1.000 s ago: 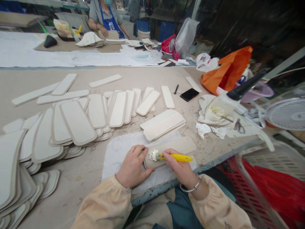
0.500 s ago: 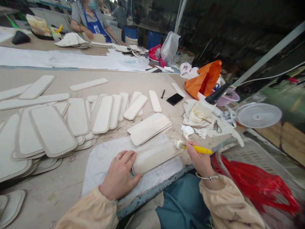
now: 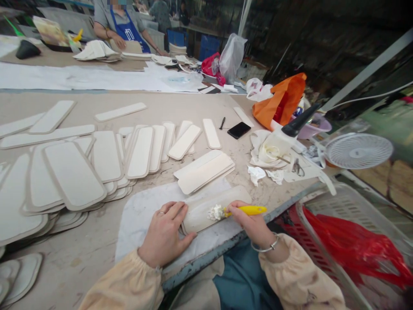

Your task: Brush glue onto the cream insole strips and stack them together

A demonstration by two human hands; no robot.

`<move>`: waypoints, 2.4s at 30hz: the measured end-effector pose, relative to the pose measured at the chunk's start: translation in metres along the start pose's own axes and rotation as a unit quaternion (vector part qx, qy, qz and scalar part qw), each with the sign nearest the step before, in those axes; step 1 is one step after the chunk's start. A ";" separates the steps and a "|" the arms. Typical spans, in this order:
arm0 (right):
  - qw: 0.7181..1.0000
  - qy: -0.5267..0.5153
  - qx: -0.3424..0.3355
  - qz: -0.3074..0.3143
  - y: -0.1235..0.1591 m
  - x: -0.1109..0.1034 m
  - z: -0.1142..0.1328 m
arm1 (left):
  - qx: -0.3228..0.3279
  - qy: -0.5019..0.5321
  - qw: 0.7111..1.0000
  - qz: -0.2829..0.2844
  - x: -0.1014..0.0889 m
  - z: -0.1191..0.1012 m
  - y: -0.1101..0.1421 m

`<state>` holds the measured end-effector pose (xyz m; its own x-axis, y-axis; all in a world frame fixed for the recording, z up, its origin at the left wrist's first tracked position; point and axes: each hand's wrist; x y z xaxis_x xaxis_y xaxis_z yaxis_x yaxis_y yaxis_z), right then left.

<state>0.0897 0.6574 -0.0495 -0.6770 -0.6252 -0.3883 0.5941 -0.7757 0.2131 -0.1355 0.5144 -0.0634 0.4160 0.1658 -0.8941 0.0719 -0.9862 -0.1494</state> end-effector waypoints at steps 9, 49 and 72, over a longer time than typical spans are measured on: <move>0.961 0.193 -0.054 -0.191 0.003 -0.071 -0.019 | 0.016 -0.012 1.000 -0.021 0.002 0.001 0.000; 0.997 -0.065 -0.042 -0.004 0.026 0.049 0.031 | 0.010 0.004 1.000 -0.016 0.002 -0.002 0.000; 0.994 0.060 -0.006 -0.095 0.023 -0.016 -0.005 | -0.005 0.005 1.000 -0.005 0.000 -0.004 -0.001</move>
<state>0.1166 0.6500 -0.0429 -0.7206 -0.4529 -0.5250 0.4669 -0.8767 0.1154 -0.1318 0.5151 -0.0615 0.4241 0.1754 -0.8885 0.0844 -0.9844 -0.1541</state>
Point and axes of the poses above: each hand's wrist, its own y-axis away from the middle knuckle, its own x-axis out of the palm, z = x × y, and after that the axes turned 6 degrees about y, right-handed
